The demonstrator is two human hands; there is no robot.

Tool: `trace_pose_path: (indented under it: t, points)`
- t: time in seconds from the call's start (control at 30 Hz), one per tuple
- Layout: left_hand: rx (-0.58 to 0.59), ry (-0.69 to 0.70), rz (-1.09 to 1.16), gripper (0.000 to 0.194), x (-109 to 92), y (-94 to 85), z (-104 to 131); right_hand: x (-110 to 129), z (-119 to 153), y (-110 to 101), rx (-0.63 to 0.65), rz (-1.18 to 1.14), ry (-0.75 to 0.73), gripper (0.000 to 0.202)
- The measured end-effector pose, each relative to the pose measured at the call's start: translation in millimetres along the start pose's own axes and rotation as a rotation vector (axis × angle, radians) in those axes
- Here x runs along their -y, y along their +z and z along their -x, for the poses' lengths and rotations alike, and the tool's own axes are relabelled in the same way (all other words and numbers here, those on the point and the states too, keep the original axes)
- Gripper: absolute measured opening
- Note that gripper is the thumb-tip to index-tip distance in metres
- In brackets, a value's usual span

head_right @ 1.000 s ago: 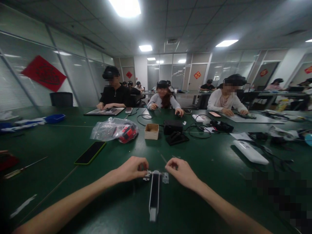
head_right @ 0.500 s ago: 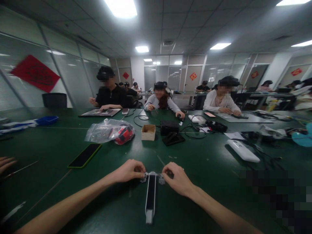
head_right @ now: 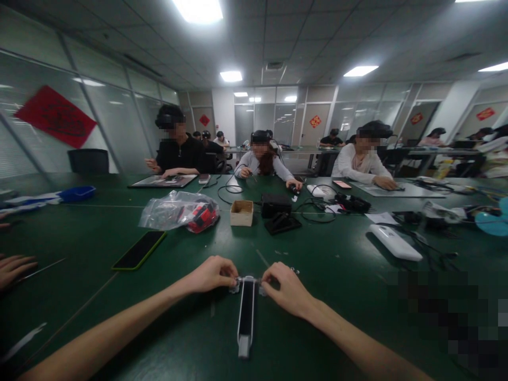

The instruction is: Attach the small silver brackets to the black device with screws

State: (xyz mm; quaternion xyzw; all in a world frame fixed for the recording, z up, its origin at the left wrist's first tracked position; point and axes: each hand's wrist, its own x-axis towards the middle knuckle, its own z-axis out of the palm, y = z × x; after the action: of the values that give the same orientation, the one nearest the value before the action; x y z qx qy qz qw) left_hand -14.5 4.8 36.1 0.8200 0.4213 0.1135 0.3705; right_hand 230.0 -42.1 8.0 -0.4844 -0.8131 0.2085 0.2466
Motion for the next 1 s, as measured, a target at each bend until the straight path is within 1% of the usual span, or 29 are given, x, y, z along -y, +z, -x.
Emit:
trace_pose_path:
  t: [0.2, 0.33, 0.47, 0.57, 0.7, 0.87, 1.0]
  points:
    - [0.002, -0.007, 0.009, 0.02, 1, 0.6, -1, 2, -1, -1, -0.007, -0.002, -0.02, 0.011]
    - [-0.029, 0.007, -0.072, 0.021, -3, 1.4, 0, 2, -1, 0, -0.011, 0.001, -0.018, 0.01]
    - [-0.064, 0.024, -0.173, 0.023, -7, 2.2, 0, 2, -1, -1, -0.031, 0.013, -0.046, 0.008]
    - [-0.07, 0.03, -0.2, 0.024, -10, 2.3, 0, 3, -1, -2, -0.024, 0.013, -0.043, 0.008]
    - [-0.059, 0.016, -0.148, 0.019, -10, 1.8, -1, 1, -1, -2, -0.003, 0.006, -0.035, 0.011]
    - [-0.009, -0.015, -0.017, 0.02, -5, 1.0, -3, -4, 0, 1, 0.007, 0.007, -0.034, 0.012]
    - [0.014, -0.01, 0.009, 0.019, -3, 0.8, -4, -2, 0, 0, 0.001, 0.006, -0.052, 0.012]
